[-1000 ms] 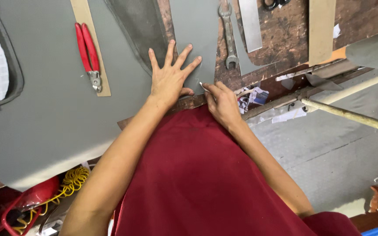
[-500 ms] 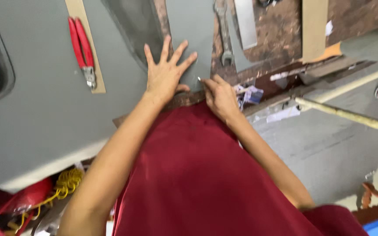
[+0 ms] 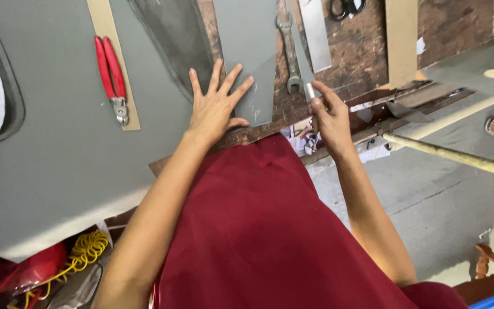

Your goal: The person traces pattern outlines onto gray fabric laid on a work table, using a chalk marker and a steel ruler while a wrench holds the fabric flat. They then cut along the marked lines with scissors and arrange the cut fabric pieces on the table.

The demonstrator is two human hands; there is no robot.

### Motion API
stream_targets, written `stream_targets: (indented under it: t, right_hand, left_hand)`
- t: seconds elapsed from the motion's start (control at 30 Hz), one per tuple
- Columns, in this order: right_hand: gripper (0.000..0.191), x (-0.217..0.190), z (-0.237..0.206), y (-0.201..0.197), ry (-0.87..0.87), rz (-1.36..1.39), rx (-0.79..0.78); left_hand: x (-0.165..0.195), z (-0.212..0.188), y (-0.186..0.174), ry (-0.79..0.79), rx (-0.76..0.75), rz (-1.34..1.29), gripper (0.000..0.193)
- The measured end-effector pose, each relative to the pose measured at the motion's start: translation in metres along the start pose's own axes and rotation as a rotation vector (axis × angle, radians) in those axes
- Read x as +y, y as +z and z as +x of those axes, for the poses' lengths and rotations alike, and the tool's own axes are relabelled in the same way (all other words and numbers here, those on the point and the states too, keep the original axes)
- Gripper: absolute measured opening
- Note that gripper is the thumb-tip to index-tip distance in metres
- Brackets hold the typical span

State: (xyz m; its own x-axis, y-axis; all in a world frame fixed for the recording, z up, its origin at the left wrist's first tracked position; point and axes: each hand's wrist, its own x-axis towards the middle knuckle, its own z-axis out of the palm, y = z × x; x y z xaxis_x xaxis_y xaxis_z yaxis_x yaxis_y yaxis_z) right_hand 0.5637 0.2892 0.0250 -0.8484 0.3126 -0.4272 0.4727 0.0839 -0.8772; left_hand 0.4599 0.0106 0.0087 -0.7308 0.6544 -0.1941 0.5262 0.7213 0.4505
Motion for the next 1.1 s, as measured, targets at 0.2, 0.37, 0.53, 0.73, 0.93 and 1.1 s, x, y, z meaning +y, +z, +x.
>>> stream_targets:
  t: [0.2,0.37,0.53,0.73,0.93,1.1]
  right_hand:
    - [0.033,0.005,-0.003,0.014,0.058,0.059,-0.162]
    - [0.048,-0.002,-0.001,0.068,-0.037,0.064,-0.323]
    - [0.040,-0.036,-0.004,0.101,0.038,-0.100,-0.479]
    - [0.040,-0.087,0.028,0.118,-0.102,-0.223,-0.573]
    - [0.039,-0.124,0.061,0.145,-0.061,-0.219,-0.551]
    - [0.038,-0.144,0.089,0.186,0.017,-0.324,-0.462]
  left_hand:
    - [-0.020,-0.039,-0.003,-0.071,0.459,-0.309,0.043]
    - [-0.043,-0.064,-0.016,-0.324,0.682,-0.407,0.033]
    - [-0.079,-0.036,-0.047,-0.325,0.758,-0.349,0.040]
    - [-0.144,0.038,-0.107,-0.356,0.437,-0.133,0.074]
    - [-0.173,0.068,-0.121,-0.396,0.145,0.054,0.126]
    - [-0.169,0.055,-0.102,-0.333,0.179,0.135,0.125]
